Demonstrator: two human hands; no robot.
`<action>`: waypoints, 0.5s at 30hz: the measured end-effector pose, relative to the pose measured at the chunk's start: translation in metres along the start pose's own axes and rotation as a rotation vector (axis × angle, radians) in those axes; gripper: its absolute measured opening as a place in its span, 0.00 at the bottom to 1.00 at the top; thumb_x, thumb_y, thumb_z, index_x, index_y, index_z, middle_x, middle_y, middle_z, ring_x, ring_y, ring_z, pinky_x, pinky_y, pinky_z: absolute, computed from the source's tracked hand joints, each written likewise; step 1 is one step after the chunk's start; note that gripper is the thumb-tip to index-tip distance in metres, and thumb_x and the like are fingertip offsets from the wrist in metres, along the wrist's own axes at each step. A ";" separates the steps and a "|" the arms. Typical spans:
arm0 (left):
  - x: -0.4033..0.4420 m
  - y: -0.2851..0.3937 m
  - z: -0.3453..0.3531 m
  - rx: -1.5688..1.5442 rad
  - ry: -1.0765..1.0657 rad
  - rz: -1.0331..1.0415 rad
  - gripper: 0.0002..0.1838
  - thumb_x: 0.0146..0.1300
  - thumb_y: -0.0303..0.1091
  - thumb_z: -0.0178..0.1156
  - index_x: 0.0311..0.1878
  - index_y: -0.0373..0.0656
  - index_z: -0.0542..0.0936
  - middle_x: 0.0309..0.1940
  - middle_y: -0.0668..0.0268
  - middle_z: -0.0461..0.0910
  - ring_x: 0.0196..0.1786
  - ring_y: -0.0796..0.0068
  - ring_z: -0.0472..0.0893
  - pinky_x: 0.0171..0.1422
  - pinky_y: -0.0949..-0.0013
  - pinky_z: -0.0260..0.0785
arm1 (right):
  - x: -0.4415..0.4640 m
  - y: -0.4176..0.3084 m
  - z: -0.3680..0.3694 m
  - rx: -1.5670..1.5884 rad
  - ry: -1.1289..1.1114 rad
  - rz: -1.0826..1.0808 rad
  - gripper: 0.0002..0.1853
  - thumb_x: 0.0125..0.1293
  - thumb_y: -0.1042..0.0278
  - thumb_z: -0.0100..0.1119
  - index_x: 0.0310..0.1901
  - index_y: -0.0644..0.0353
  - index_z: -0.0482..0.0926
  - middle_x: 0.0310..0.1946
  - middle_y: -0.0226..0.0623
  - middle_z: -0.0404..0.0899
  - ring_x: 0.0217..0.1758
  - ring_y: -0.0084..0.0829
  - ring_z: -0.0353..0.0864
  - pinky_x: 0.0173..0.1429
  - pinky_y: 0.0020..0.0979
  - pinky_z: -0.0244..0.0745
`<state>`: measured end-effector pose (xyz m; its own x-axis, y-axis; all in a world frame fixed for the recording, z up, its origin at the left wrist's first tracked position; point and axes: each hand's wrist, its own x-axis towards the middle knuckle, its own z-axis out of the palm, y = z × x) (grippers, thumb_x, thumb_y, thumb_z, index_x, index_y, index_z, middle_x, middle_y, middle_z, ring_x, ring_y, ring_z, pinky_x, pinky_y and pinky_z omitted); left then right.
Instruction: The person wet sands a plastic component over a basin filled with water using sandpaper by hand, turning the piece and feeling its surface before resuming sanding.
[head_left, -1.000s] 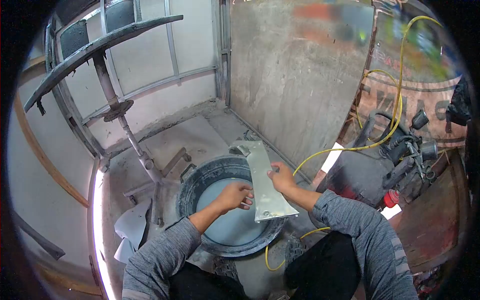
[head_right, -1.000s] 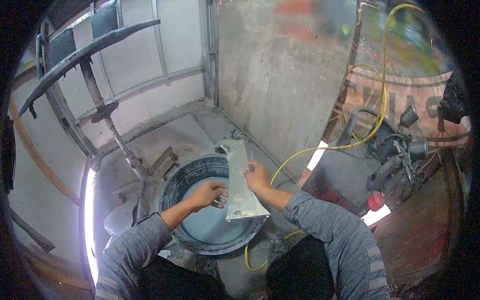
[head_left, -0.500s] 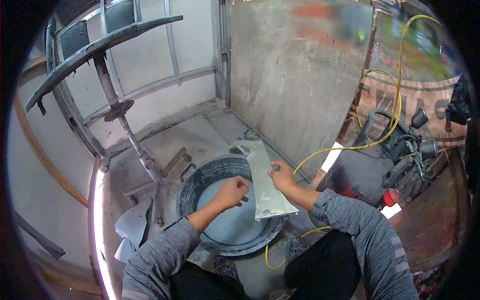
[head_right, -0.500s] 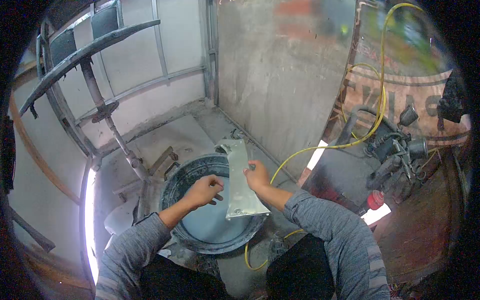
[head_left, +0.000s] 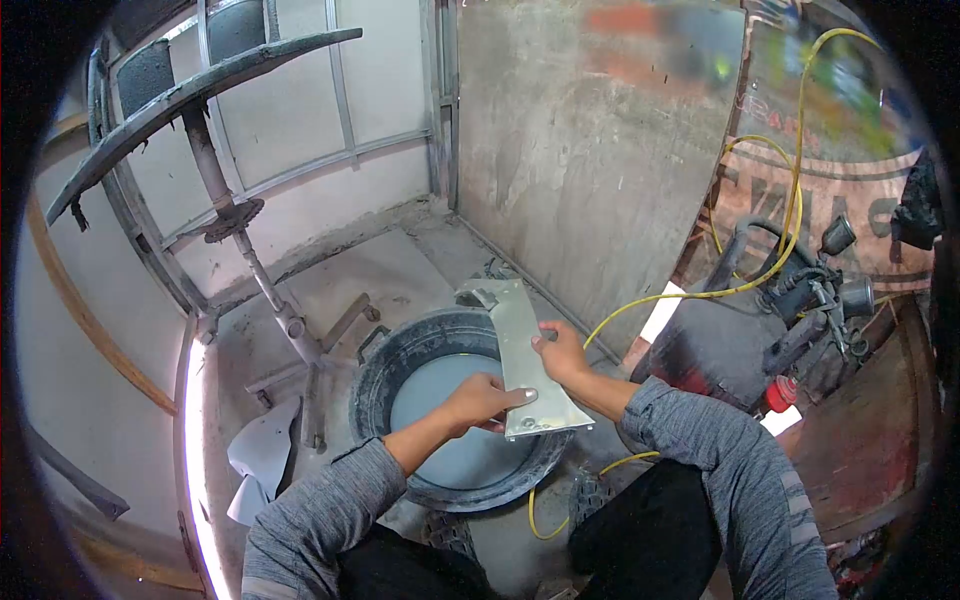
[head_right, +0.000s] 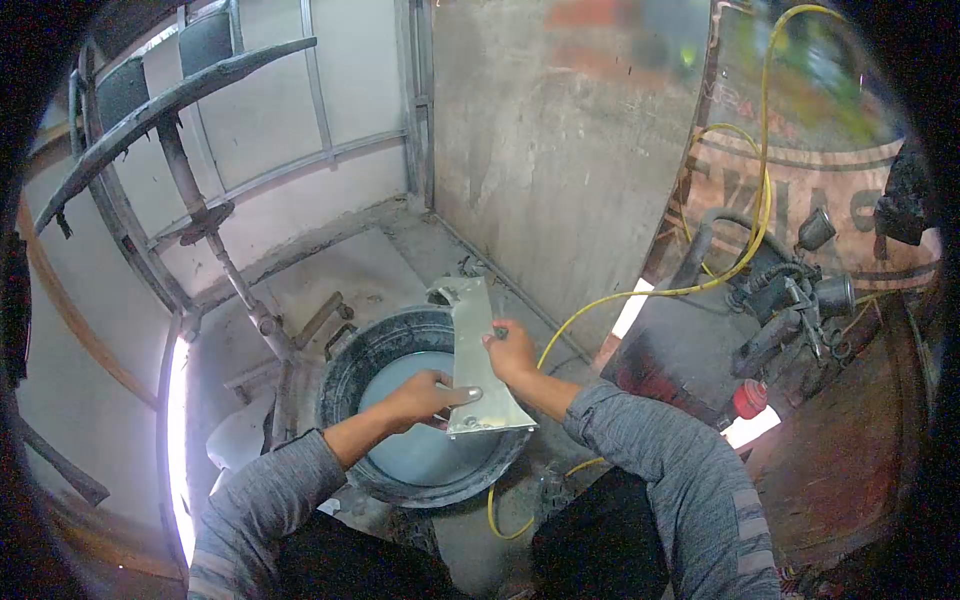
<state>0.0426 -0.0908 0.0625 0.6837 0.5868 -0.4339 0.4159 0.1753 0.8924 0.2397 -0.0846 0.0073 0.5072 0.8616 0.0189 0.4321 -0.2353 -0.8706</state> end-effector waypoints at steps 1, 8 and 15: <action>0.005 -0.004 -0.002 -0.030 -0.005 -0.013 0.33 0.58 0.55 0.70 0.50 0.31 0.76 0.41 0.58 0.81 0.39 0.71 0.82 0.37 0.69 0.79 | 0.001 0.001 0.000 -0.005 0.002 -0.005 0.21 0.60 0.64 0.65 0.55 0.58 0.78 0.47 0.53 0.82 0.53 0.47 0.81 0.57 0.42 0.72; 0.019 -0.014 -0.009 -0.094 0.030 -0.066 0.30 0.62 0.48 0.68 0.55 0.33 0.73 0.43 0.60 0.79 0.41 0.71 0.81 0.38 0.68 0.79 | 0.000 0.002 -0.001 0.026 -0.003 -0.019 0.21 0.60 0.65 0.65 0.55 0.59 0.78 0.47 0.52 0.82 0.53 0.47 0.81 0.57 0.41 0.72; 0.019 -0.015 -0.012 -0.113 -0.012 -0.019 0.24 0.60 0.46 0.67 0.48 0.33 0.78 0.37 0.63 0.80 0.34 0.74 0.80 0.37 0.70 0.79 | 0.005 0.008 0.002 -0.039 0.043 -0.092 0.21 0.60 0.64 0.66 0.54 0.61 0.78 0.31 0.39 0.80 0.35 0.31 0.79 0.41 0.35 0.74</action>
<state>0.0422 -0.0733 0.0421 0.6837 0.5733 -0.4516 0.3588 0.2748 0.8921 0.2439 -0.0813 -0.0003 0.4949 0.8607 0.1194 0.5069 -0.1743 -0.8442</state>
